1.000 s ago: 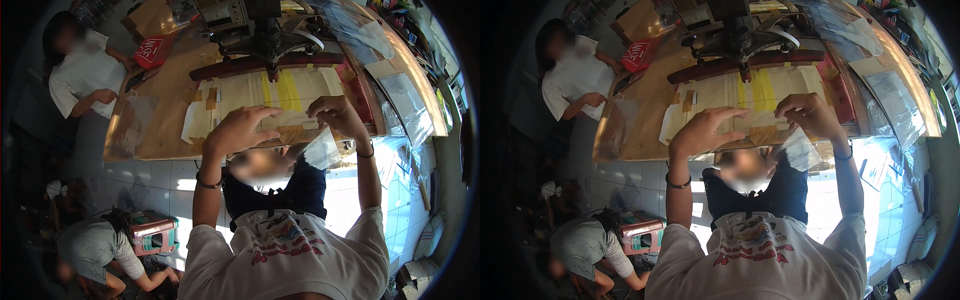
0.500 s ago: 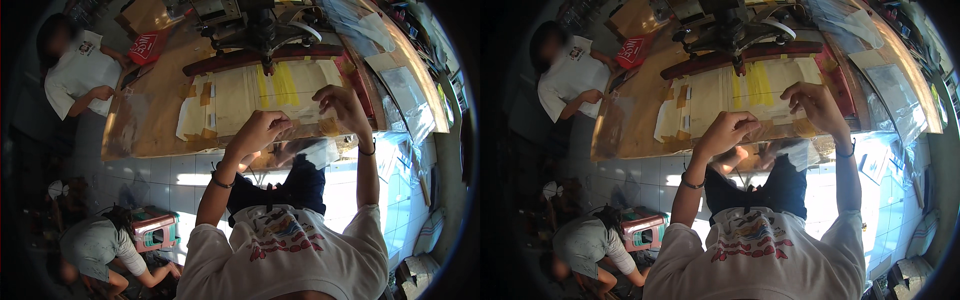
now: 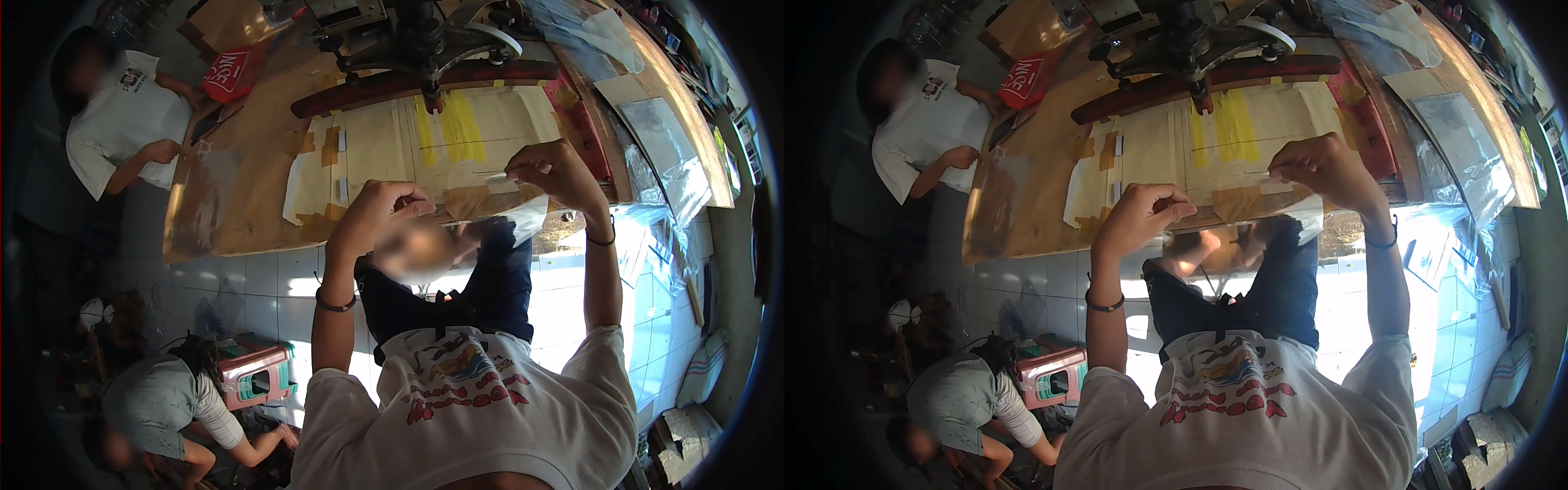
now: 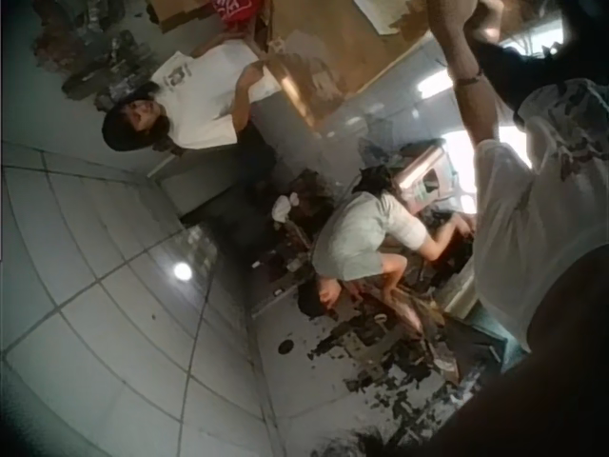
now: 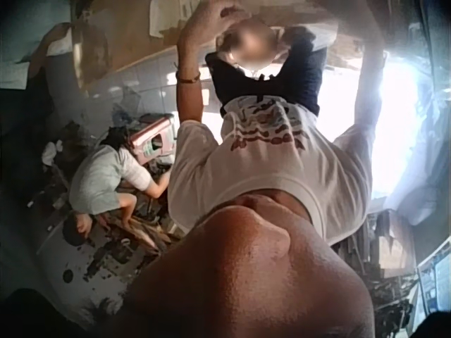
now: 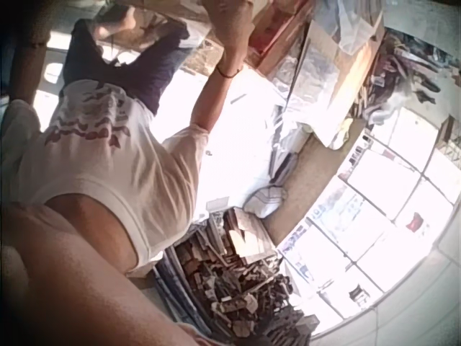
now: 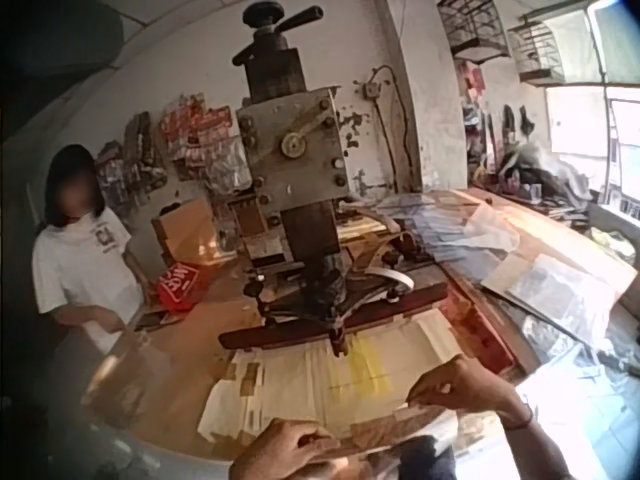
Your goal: The person uses a blade and ruler to cut pieces of plastic and metallic-finish material, then carries a sheet to a stamping machine where they position it over markings on the work surface.
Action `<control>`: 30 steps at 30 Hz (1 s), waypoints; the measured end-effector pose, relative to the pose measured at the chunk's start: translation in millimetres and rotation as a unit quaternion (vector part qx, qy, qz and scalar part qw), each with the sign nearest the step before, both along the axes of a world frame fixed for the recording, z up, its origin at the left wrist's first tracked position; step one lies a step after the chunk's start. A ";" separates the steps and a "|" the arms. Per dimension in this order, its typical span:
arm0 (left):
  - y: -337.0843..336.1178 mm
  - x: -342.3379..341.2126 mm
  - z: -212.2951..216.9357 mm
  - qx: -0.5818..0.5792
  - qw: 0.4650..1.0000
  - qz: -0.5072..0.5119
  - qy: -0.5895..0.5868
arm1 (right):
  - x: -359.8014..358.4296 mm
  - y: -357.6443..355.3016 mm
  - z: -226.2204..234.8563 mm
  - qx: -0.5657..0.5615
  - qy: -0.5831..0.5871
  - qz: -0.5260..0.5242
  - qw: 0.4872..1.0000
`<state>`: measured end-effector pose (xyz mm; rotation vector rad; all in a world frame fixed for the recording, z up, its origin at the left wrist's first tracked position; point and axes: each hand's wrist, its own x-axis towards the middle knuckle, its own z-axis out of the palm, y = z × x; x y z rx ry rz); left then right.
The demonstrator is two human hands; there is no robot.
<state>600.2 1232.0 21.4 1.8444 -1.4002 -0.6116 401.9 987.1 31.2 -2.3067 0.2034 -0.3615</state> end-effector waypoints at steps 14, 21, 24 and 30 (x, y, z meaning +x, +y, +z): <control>57.3 77.5 -5.1 -0.018 0.989 0.148 -0.018 | -4.1 -31.3 -39.3 0.000 -0.055 -0.043 0.998; 59.5 144.2 -17.9 -0.019 0.964 0.209 -0.160 | -18.4 -39.9 -64.7 0.122 -0.004 -0.119 0.985; 54.6 150.7 -41.0 -0.051 0.953 0.216 -0.204 | -15.5 -41.8 -65.8 0.121 -0.025 -0.113 0.986; 50.2 151.9 -66.9 -0.059 0.933 0.215 -0.282 | -12.1 -41.4 -64.1 0.129 -0.009 -0.130 0.983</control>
